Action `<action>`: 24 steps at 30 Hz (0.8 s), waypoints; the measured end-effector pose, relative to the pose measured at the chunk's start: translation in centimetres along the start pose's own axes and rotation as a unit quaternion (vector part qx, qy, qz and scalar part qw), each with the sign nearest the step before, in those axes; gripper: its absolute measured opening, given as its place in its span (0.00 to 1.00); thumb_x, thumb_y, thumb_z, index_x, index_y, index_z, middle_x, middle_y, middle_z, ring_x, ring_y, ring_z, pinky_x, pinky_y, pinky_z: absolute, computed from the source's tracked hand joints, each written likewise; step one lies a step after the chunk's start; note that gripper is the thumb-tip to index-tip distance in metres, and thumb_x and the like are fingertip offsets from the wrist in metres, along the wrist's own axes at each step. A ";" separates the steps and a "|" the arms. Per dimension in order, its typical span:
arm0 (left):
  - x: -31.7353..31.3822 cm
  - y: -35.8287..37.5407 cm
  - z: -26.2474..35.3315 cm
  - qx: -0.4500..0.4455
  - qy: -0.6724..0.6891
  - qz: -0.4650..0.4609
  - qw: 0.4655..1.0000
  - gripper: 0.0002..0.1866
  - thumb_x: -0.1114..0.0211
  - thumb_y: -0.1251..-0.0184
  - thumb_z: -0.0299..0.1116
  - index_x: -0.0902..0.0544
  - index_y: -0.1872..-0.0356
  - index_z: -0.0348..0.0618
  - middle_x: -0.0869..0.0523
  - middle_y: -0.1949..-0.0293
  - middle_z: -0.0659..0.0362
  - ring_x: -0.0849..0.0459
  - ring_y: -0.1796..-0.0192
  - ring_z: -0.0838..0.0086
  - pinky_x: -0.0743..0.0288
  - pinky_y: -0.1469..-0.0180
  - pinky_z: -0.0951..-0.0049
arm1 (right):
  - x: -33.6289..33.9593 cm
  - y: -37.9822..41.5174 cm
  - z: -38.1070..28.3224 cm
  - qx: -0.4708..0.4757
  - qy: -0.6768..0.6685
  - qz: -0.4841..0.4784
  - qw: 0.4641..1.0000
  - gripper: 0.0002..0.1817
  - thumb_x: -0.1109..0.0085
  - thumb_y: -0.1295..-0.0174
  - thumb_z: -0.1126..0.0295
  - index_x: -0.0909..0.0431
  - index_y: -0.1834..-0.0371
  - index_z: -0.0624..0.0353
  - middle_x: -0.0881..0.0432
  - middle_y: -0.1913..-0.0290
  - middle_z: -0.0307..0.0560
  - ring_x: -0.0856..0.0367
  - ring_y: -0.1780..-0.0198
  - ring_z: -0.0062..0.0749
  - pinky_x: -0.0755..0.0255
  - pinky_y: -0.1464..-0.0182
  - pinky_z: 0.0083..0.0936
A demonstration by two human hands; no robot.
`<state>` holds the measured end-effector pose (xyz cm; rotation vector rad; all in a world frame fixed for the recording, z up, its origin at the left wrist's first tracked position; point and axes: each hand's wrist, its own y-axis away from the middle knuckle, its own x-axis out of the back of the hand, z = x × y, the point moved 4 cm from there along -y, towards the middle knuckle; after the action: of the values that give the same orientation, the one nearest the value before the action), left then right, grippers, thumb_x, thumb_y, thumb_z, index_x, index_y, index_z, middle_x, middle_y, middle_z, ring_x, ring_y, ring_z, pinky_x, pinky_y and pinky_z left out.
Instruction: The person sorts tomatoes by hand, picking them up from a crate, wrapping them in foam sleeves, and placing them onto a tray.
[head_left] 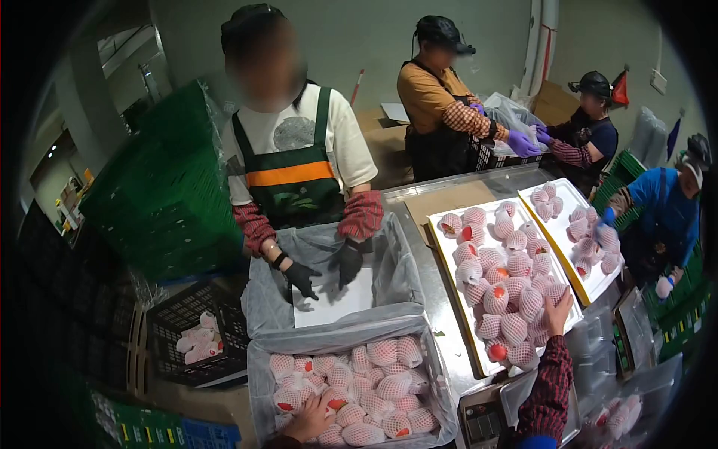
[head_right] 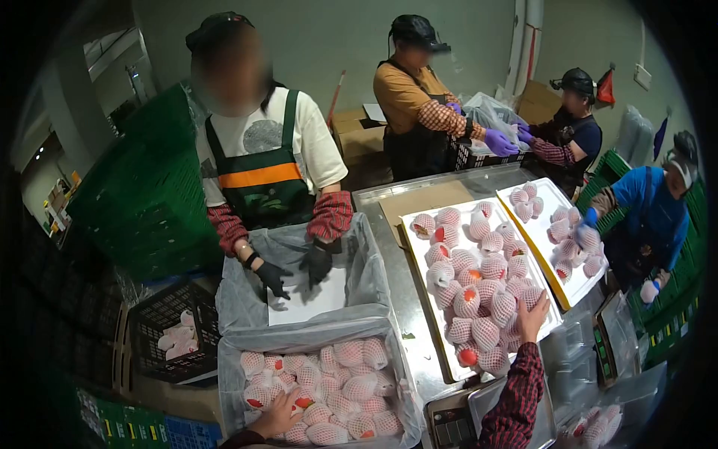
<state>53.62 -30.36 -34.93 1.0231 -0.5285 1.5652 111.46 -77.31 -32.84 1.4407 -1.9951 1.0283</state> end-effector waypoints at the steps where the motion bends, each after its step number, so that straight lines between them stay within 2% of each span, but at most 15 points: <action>1: -0.9 0.0 -0.6 0.011 0.029 -0.013 0.999 0.38 0.34 0.30 0.40 0.38 0.22 0.40 0.25 0.38 0.37 0.28 0.34 0.40 0.33 0.31 0.44 | 0.9 0.3 -0.5 0.002 0.003 -0.002 1.000 0.49 0.31 0.40 0.59 0.45 0.17 0.58 0.45 0.21 0.78 0.46 0.20 0.69 0.45 0.21 0.50; 2: -1.8 0.2 -1.2 0.023 0.060 -0.024 0.998 0.42 0.35 0.29 0.42 0.44 0.19 0.40 0.25 0.39 0.37 0.27 0.36 0.40 0.33 0.32 0.44 | 1.9 0.6 -1.4 0.024 0.047 0.001 0.999 0.46 0.31 0.40 0.61 0.42 0.18 0.59 0.44 0.21 0.76 0.44 0.21 0.69 0.44 0.22 0.49; 3: -1.8 0.2 -1.0 0.026 0.066 -0.020 0.997 0.42 0.35 0.29 0.42 0.44 0.19 0.40 0.25 0.39 0.37 0.27 0.36 0.40 0.33 0.32 0.44 | 2.8 1.0 -2.6 0.049 0.091 0.005 0.995 0.44 0.32 0.39 0.62 0.39 0.20 0.60 0.43 0.21 0.75 0.42 0.22 0.69 0.43 0.22 0.49; 4: -1.6 0.0 -0.6 0.062 0.056 -0.052 0.995 0.43 0.35 0.29 0.42 0.45 0.19 0.40 0.25 0.40 0.36 0.27 0.37 0.40 0.32 0.33 0.45 | 3.8 2.2 -4.2 0.083 0.085 0.060 0.991 0.38 0.35 0.37 0.66 0.35 0.22 0.61 0.41 0.22 0.73 0.38 0.24 0.69 0.42 0.23 0.49; 5: -1.3 -0.1 -0.2 0.098 0.046 -0.081 0.991 0.44 0.35 0.30 0.41 0.47 0.19 0.40 0.24 0.40 0.35 0.27 0.37 0.40 0.31 0.34 0.46 | 4.2 3.1 -5.3 0.122 0.069 0.089 0.986 0.34 0.38 0.35 0.71 0.34 0.24 0.63 0.36 0.24 0.69 0.36 0.25 0.66 0.41 0.23 0.49; 9: -0.7 0.1 0.7 0.195 0.043 -0.096 0.975 0.46 0.32 0.32 0.44 0.46 0.21 0.36 0.23 0.41 0.34 0.27 0.36 0.39 0.31 0.32 0.47 | 6.1 11.6 -15.0 0.239 -0.107 0.026 0.965 0.27 0.42 0.35 0.78 0.29 0.31 0.69 0.25 0.34 0.62 0.29 0.30 0.57 0.40 0.25 0.42; 11: -2.2 0.5 -1.3 0.210 0.031 -0.065 0.975 0.44 0.30 0.37 0.48 0.36 0.27 0.29 0.21 0.42 0.33 0.26 0.36 0.40 0.28 0.35 0.46 | 6.4 16.6 -19.5 0.238 -0.206 -0.049 0.948 0.25 0.43 0.37 0.81 0.27 0.34 0.69 0.23 0.37 0.61 0.25 0.33 0.55 0.36 0.28 0.40; 13: -3.1 0.1 -3.3 0.179 0.019 -0.093 0.979 0.44 0.28 0.40 0.52 0.31 0.32 0.27 0.22 0.42 0.32 0.27 0.35 0.40 0.29 0.35 0.46 | 6.7 21.3 -23.5 0.249 -0.206 -0.055 0.945 0.22 0.44 0.39 0.84 0.25 0.39 0.68 0.21 0.41 0.56 0.22 0.37 0.49 0.33 0.31 0.35; 14: -3.6 0.0 -4.0 0.147 0.000 -0.127 0.981 0.44 0.27 0.43 0.55 0.26 0.37 0.24 0.23 0.41 0.31 0.28 0.34 0.40 0.29 0.34 0.46 | 6.6 23.4 -24.8 0.256 -0.219 -0.078 0.938 0.21 0.44 0.39 0.84 0.23 0.41 0.67 0.20 0.43 0.56 0.21 0.38 0.49 0.32 0.32 0.35; 17: -4.5 -0.2 -5.7 0.151 0.042 -0.123 0.980 0.44 0.25 0.47 0.59 0.20 0.43 0.25 0.25 0.38 0.31 0.29 0.34 0.41 0.30 0.32 0.46 | 6.2 29.0 -28.6 0.319 -0.202 -0.105 0.920 0.17 0.43 0.40 0.84 0.21 0.46 0.67 0.17 0.47 0.56 0.19 0.41 0.49 0.29 0.35 0.35; 19: -3.9 0.3 -5.7 0.145 0.061 -0.108 0.982 0.45 0.24 0.49 0.61 0.21 0.43 0.25 0.27 0.37 0.32 0.28 0.35 0.41 0.30 0.32 0.47 | 6.8 32.2 -31.8 0.299 -0.267 -0.171 0.900 0.16 0.42 0.39 0.83 0.20 0.47 0.67 0.17 0.47 0.57 0.18 0.41 0.46 0.26 0.38 0.34; 21: -1.5 1.3 -4.5 0.164 0.090 -0.080 0.979 0.45 0.22 0.49 0.60 0.20 0.42 0.29 0.27 0.35 0.34 0.29 0.32 0.43 0.31 0.32 0.49 | 6.8 35.0 -33.3 0.226 -0.315 -0.266 0.883 0.16 0.41 0.37 0.81 0.20 0.46 0.65 0.17 0.46 0.56 0.18 0.42 0.44 0.23 0.42 0.33; 22: -0.8 1.7 -3.9 0.162 0.091 -0.080 0.979 0.45 0.22 0.49 0.60 0.20 0.42 0.29 0.27 0.35 0.34 0.29 0.32 0.43 0.31 0.32 0.49 | 6.6 36.4 -33.9 0.211 -0.304 -0.311 0.875 0.17 0.37 0.35 0.76 0.20 0.42 0.63 0.17 0.44 0.55 0.17 0.42 0.43 0.22 0.44 0.32; 23: 0.5 2.1 -3.3 0.148 0.081 0.009 0.986 0.41 0.21 0.48 0.58 0.20 0.44 0.31 0.24 0.39 0.40 0.25 0.36 0.50 0.28 0.36 0.54 | 7.9 37.6 -35.2 0.340 -0.266 -0.222 0.874 0.11 0.40 0.29 0.74 0.19 0.45 0.62 0.15 0.54 0.48 0.16 0.52 0.34 0.22 0.50 0.29; 24: 1.7 2.4 -2.8 0.135 0.071 0.097 0.983 0.38 0.20 0.47 0.55 0.19 0.45 0.33 0.21 0.43 0.47 0.22 0.40 0.57 0.24 0.40 0.58 | 7.4 38.7 -35.1 0.350 -0.271 -0.258 0.859 0.14 0.40 0.30 0.74 0.19 0.43 0.62 0.15 0.52 0.50 0.15 0.51 0.37 0.22 0.49 0.30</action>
<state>50.48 -27.82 -34.58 1.0759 -0.3297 1.9069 70.80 -47.35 -17.60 2.7281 -1.3995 1.2372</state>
